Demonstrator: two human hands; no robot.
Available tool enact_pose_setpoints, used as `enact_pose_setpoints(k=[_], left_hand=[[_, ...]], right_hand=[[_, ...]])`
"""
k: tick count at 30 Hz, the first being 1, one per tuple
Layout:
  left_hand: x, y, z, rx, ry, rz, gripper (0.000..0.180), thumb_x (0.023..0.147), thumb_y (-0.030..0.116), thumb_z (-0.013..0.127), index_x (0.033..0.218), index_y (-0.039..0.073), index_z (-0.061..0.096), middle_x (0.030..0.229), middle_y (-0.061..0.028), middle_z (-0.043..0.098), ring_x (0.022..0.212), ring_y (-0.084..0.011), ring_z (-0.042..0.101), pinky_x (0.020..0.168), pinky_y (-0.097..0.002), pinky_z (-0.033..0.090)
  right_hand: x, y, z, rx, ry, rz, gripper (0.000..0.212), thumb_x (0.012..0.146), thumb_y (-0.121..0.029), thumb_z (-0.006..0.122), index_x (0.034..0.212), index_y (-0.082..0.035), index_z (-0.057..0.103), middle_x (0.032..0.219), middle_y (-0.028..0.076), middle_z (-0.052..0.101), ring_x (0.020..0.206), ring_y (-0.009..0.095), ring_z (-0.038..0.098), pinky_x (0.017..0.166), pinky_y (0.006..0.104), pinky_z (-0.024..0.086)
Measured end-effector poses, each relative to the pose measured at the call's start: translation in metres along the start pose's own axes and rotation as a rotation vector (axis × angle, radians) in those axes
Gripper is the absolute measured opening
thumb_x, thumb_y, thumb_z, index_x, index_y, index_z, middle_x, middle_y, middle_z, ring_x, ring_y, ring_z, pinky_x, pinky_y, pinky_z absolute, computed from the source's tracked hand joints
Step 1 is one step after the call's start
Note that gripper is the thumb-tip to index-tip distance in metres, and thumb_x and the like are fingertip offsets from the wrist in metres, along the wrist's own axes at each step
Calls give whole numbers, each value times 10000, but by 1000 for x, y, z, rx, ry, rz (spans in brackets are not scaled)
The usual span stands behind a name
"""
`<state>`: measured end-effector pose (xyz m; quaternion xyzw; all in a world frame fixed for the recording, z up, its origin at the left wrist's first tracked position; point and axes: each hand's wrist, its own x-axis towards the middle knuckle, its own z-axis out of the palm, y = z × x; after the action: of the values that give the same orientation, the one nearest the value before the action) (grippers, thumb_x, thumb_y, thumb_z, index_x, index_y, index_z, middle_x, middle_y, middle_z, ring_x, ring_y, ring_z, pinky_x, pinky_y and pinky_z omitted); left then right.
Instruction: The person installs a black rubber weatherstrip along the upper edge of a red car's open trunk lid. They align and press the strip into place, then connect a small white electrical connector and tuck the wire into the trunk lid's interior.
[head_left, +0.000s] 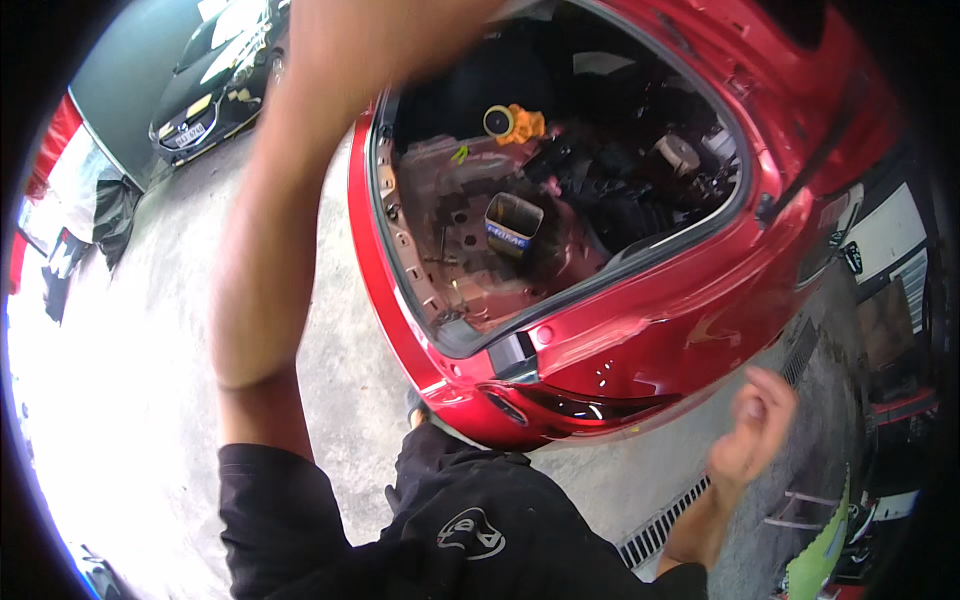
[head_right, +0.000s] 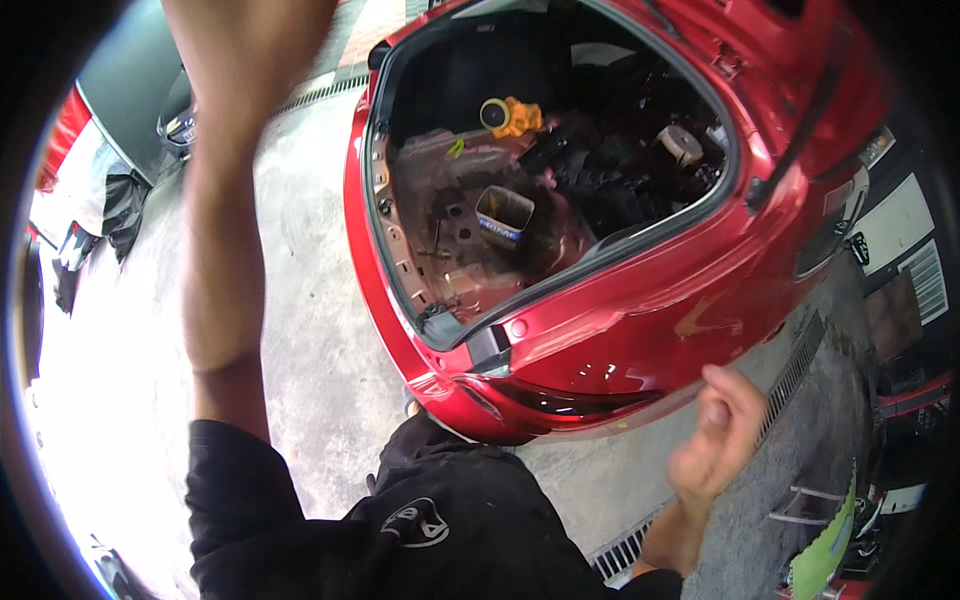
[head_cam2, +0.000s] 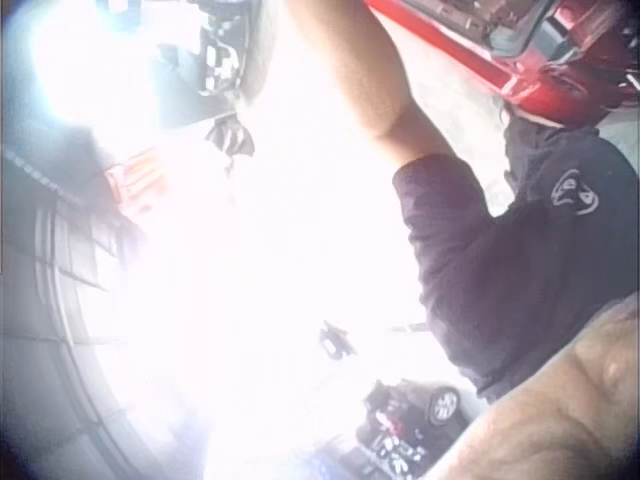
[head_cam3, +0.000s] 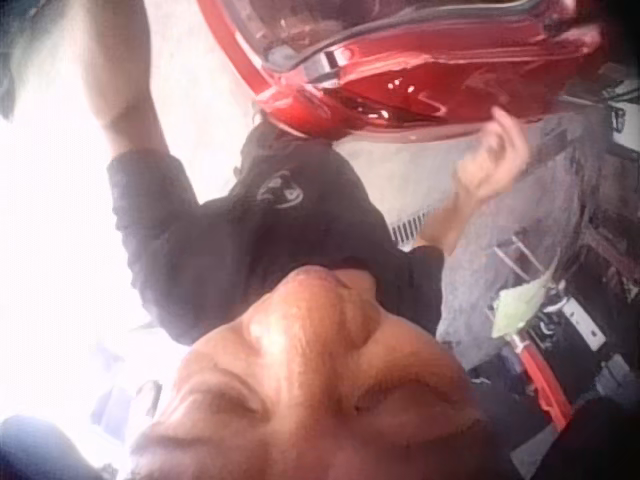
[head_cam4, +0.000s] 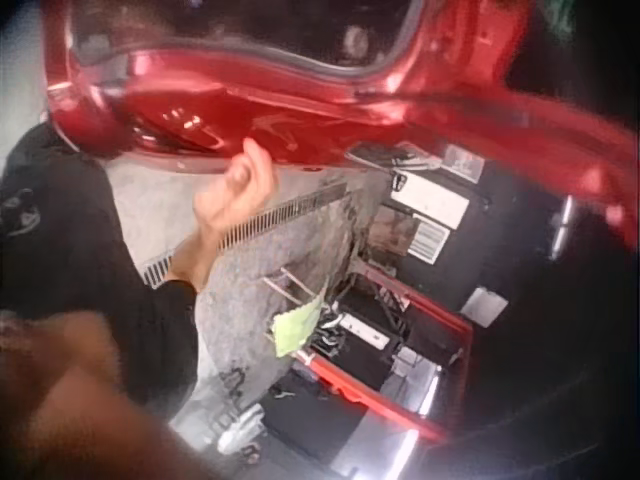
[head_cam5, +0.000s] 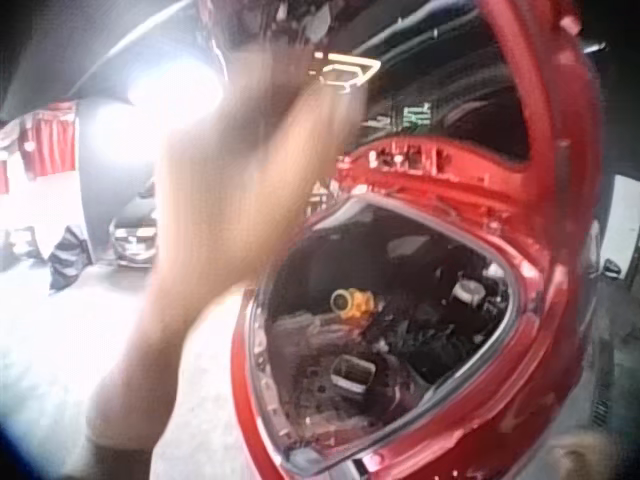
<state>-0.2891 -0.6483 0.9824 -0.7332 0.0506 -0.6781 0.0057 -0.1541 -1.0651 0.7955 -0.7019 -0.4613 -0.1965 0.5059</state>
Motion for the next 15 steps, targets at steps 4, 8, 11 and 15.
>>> enact_pose_setpoints(k=[4,8,11,15], left_hand=[[-185,-48,-5,-254,-455,-566,220,1012,208,779,1157,43,775,856,-65,726,706,-98,622,667,-282,529],[-405,-125,-16,-182,-854,-1103,248,1072,229,705,1102,-15,739,828,-67,722,786,-98,623,729,-326,540],[-514,-143,-14,-78,-1106,-1248,314,1018,301,706,1084,0,766,998,-230,788,962,-368,787,851,-458,599],[-602,-134,44,-156,-1165,-1286,337,1005,305,688,1090,-13,763,992,-247,787,967,-452,762,885,-529,604]], right_hand=[[-10,10,94,248,-135,482,336,1029,-39,440,1306,11,623,855,7,500,735,83,427,636,249,349],[-11,10,159,219,-156,641,333,1033,-17,424,1299,9,623,857,-4,502,724,79,417,624,235,335],[-12,26,202,-4,-184,623,337,1038,-8,405,1292,10,626,851,-3,498,719,92,415,622,246,343],[-12,43,248,-313,-281,604,318,1025,-26,428,1260,21,636,778,89,527,662,149,509,572,340,422]])
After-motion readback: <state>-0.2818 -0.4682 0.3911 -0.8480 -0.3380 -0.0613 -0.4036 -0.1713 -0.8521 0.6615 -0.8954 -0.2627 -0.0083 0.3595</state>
